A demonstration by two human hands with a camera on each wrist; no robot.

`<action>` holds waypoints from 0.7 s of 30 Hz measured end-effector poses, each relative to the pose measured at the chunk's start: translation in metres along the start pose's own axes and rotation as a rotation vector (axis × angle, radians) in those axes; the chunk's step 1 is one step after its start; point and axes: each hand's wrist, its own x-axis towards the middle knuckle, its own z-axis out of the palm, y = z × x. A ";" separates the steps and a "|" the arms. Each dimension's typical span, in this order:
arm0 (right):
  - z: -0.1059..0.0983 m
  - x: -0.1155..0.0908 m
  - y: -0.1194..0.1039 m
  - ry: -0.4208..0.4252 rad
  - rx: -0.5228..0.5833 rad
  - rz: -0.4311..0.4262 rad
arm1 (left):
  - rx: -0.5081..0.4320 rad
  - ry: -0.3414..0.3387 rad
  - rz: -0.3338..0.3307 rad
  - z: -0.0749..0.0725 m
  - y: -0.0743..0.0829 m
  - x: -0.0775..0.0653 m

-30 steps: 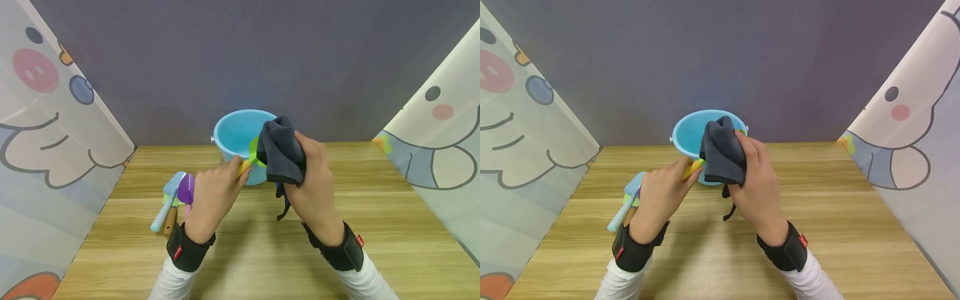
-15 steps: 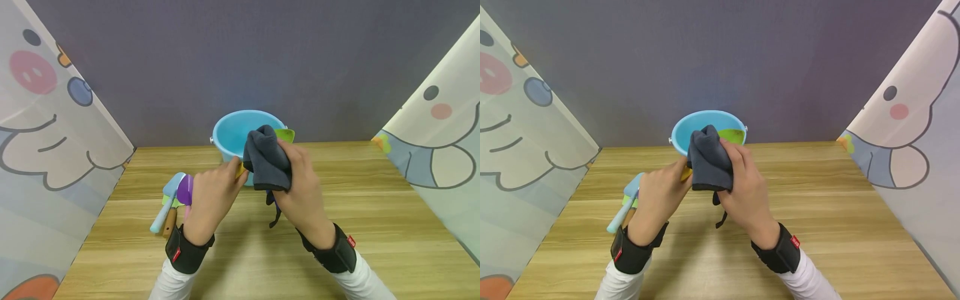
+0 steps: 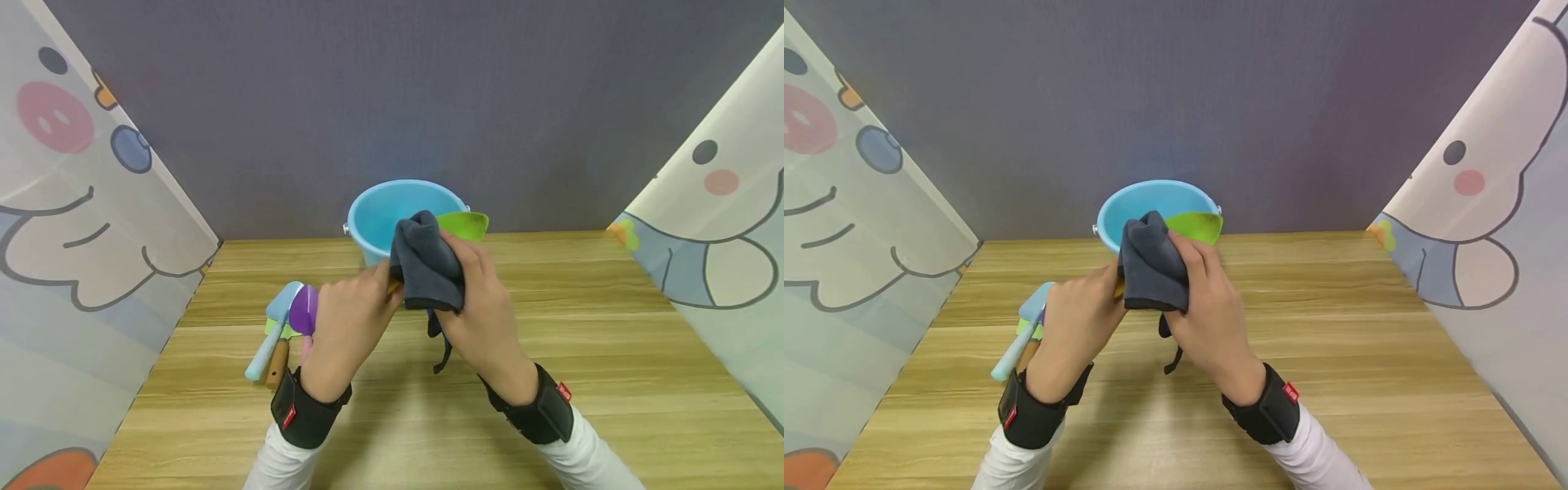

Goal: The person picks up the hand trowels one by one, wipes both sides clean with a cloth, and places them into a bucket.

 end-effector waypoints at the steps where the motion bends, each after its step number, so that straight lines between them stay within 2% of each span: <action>1: 0.000 0.000 0.000 0.000 -0.004 0.006 | -0.003 0.003 0.005 0.000 0.000 0.000; 11: 0.000 0.000 -0.002 0.010 -0.073 0.037 | -0.003 0.039 0.043 0.003 0.000 0.001; 21: 0.002 0.000 -0.001 0.017 -0.175 -0.007 | -0.016 0.051 0.048 0.003 0.001 0.000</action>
